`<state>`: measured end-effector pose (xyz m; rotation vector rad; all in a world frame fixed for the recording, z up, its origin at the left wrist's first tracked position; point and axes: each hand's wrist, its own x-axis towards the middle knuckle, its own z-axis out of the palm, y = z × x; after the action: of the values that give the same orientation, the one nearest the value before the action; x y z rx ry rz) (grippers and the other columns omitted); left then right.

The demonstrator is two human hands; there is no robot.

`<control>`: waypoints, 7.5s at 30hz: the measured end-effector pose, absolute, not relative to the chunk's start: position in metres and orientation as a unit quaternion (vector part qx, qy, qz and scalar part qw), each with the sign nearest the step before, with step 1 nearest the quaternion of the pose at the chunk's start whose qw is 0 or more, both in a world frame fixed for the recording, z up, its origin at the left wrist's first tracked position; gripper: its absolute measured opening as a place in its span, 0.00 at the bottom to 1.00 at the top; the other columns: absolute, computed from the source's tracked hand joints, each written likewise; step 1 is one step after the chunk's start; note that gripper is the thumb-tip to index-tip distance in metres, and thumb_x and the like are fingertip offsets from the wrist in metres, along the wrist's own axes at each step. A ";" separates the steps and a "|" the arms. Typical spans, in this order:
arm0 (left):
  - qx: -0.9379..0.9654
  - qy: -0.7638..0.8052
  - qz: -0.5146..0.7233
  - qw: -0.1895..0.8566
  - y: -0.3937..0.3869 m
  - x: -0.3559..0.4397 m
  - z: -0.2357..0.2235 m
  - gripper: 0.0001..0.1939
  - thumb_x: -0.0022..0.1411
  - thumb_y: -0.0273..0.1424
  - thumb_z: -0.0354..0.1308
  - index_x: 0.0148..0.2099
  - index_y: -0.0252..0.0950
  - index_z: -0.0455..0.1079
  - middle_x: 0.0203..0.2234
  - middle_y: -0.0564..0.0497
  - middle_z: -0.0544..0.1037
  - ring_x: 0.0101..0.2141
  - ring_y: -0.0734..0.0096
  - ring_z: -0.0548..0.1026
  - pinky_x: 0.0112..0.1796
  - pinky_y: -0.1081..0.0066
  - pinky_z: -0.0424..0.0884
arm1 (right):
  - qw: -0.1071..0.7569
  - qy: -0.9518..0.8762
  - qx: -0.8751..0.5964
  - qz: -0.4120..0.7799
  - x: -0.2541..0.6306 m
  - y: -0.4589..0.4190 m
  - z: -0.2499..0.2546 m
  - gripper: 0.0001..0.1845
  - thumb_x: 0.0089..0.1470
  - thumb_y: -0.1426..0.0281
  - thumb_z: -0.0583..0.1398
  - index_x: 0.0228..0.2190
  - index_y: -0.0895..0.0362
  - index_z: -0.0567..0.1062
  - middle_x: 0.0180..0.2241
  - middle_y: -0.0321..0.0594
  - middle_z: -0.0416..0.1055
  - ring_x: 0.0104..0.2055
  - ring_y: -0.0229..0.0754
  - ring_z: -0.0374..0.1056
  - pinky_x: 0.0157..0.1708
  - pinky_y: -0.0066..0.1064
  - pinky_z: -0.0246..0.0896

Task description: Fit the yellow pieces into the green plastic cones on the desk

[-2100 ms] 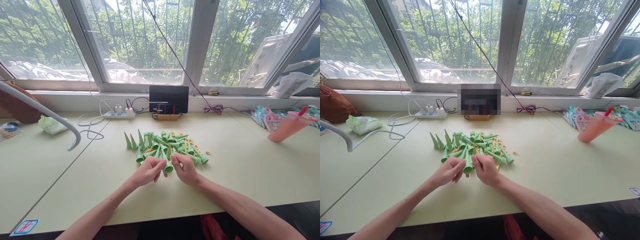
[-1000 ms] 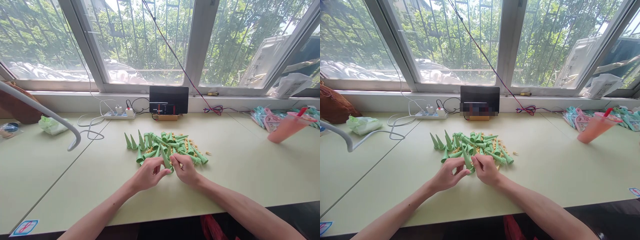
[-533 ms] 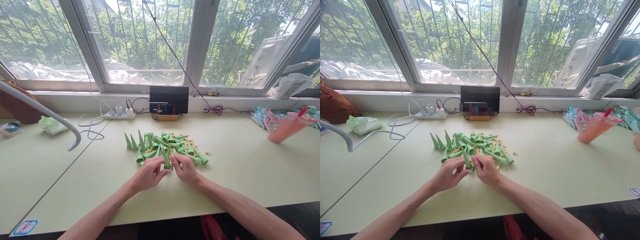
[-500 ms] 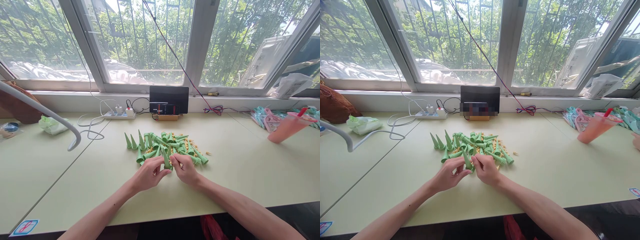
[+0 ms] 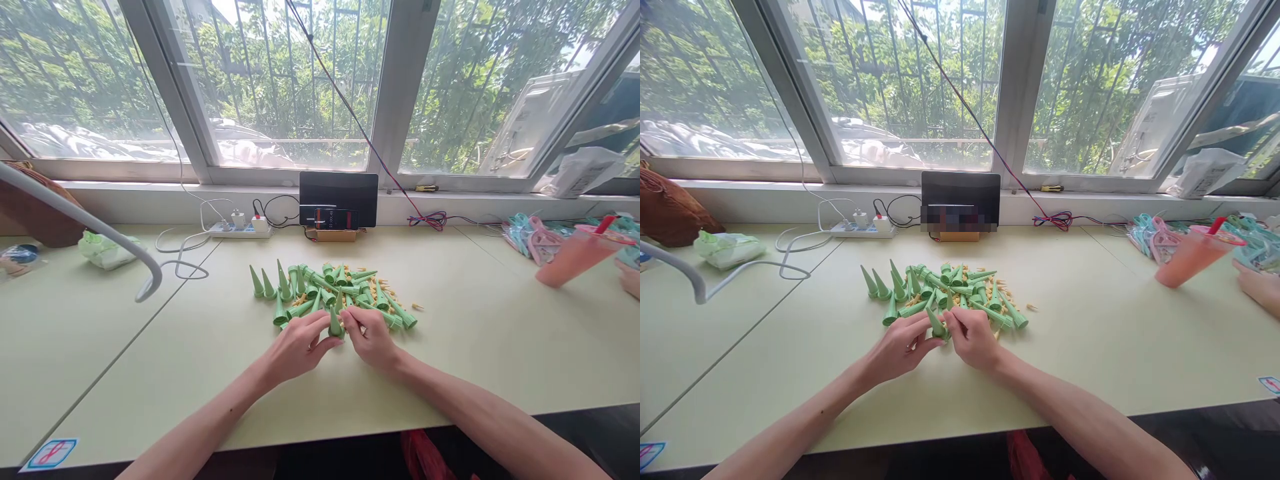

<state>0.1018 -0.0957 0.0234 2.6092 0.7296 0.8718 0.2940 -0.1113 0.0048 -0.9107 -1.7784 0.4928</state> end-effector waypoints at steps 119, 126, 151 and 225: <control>0.881 0.268 0.319 0.223 -0.098 0.106 0.041 0.10 0.66 0.29 0.56 0.30 0.34 0.65 0.22 0.56 0.63 0.23 0.78 0.60 0.25 0.76 0.58 | 0.535 -0.715 -0.389 0.226 0.291 -0.115 0.007 0.21 0.68 0.64 0.47 0.22 0.54 0.57 0.17 0.31 0.56 0.18 0.33 0.51 0.20 0.27 0.47; 0.887 0.240 0.331 0.215 -0.097 0.106 0.038 0.03 0.67 0.28 0.55 0.40 0.35 0.70 0.28 0.54 0.67 0.22 0.80 0.61 0.24 0.78 0.61 | 0.535 -0.716 -0.384 0.230 0.292 -0.115 0.006 0.20 0.68 0.66 0.48 0.22 0.55 0.58 0.17 0.31 0.57 0.18 0.32 0.51 0.21 0.27 0.48; 0.920 0.211 0.323 0.074 -0.091 0.099 0.029 0.16 0.71 0.23 0.47 0.57 0.39 0.65 0.44 0.44 0.75 0.36 0.71 0.76 0.34 0.74 0.71 | 0.529 -0.720 -0.381 0.240 0.291 -0.114 0.006 0.20 0.67 0.66 0.48 0.22 0.54 0.54 0.18 0.29 0.51 0.20 0.33 0.46 0.21 0.28 0.44; 0.875 0.294 0.287 0.257 -0.099 0.103 0.047 0.18 0.67 0.38 0.55 0.26 0.35 0.58 0.20 0.56 0.62 0.23 0.77 0.60 0.26 0.73 0.58 | 0.522 -0.718 -0.394 0.237 0.292 -0.113 0.005 0.22 0.68 0.62 0.48 0.22 0.54 0.54 0.19 0.31 0.52 0.20 0.33 0.47 0.21 0.28 0.45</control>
<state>0.1033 -0.0991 0.0470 2.3737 0.7975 0.7787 0.2916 -0.1135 0.0050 -0.9441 -1.7208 0.5676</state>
